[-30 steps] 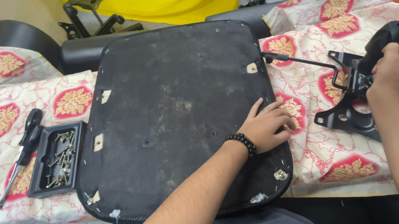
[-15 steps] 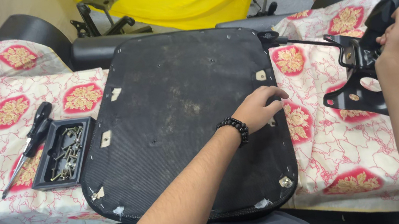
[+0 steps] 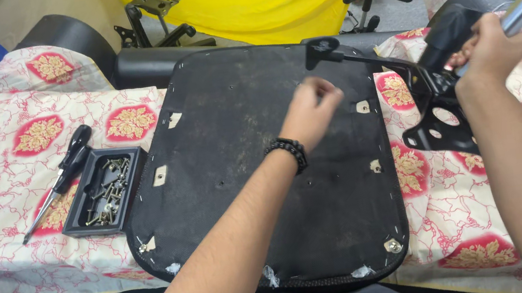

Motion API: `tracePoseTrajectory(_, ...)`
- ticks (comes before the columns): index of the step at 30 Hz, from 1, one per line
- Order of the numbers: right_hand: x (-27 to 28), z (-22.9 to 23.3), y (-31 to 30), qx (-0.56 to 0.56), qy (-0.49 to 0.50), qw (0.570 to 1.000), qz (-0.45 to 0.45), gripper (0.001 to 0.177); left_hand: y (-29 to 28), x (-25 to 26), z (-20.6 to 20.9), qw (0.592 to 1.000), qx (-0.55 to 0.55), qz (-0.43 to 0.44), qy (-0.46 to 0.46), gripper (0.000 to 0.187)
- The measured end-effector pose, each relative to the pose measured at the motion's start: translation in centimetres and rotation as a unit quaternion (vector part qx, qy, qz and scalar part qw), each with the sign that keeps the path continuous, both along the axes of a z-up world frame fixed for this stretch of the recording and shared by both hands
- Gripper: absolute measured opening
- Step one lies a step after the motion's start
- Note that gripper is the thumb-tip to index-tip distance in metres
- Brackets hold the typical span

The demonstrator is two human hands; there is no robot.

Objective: The person removes a gas lift cylinder from a chair seat, then uses a screwdriver to remove screws from the underside of the seat. They flip the seat over, place the gas lift back onto the seat, and align the mounting plate.

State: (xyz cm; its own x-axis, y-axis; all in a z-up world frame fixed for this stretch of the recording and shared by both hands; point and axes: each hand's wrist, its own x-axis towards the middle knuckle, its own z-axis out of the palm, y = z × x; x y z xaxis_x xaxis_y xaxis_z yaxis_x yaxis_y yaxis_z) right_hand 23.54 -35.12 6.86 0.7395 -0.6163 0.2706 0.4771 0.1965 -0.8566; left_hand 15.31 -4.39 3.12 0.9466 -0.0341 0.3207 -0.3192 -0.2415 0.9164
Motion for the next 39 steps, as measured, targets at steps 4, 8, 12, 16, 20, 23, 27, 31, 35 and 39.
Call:
tracePoseTrajectory(4, 1.1, 1.8, 3.1, 0.012, 0.032, 0.998, 0.046, 0.030, 4.7, 1.9, 2.4, 0.992, -0.050, 0.111, 0.032, 0.050)
tracePoseTrajectory(8, 2.4, 2.7, 6.0, 0.034, 0.002, 0.993, 0.113, 0.026, 9.5, 1.7, 4.2, 0.957, -0.195, 0.086, 0.194, 0.087)
tracePoseTrajectory(12, 3.2, 3.7, 8.9, 0.024, 0.015, 0.985, 0.170, 0.025, 13.0, 0.5, 5.6, 0.907, -0.327, 0.027, 0.264, 0.107)
tracePoseTrajectory(16, 2.9, 4.4, 11.7, 0.015, 0.014, 0.970, 0.244, 0.027, 15.9, -0.3, 6.0, 0.885, -0.367, 0.009, 0.287, 0.106)
tracePoseTrajectory(20, 2.2, 4.4, 14.8, 0.022, 0.034, 0.947, 0.319, 0.030, 17.8, -0.8, 4.5, 0.860, -0.390, -0.013, 0.328, 0.103)
tracePoseTrajectory(23, 1.3, 4.2, 17.5, 0.045, 0.055, 0.921, 0.383, 0.032, 18.7, -0.4, 3.1, 0.877, -0.370, -0.024, 0.307, 0.102)
tracePoseTrajectory(27, -1.0, 2.9, 20.8, 0.047, 0.058, 0.904, 0.421, 0.029, 19.4, 0.1, 1.6, 0.925, -0.303, -0.046, 0.223, 0.104)
tracePoseTrajectory(31, -3.2, 1.5, 24.1, 0.064, 0.085, 0.891, 0.442, 0.030, 19.3, 0.0, 0.6, 0.977, -0.155, 0.004, 0.144, 0.100)
tracePoseTrajectory(35, -3.7, 1.2, 25.2, 0.038, 0.096, 0.896, 0.432, 0.031, 20.1, -1.1, -0.7, 0.994, 0.076, 0.036, 0.068, 0.067)
tracePoseTrajectory(39, -3.5, 0.8, 26.3, 0.035, 0.087, 0.895, 0.436, 0.031, 22.1, -1.7, -1.8, 0.989, 0.145, 0.035, -0.006, 0.050)
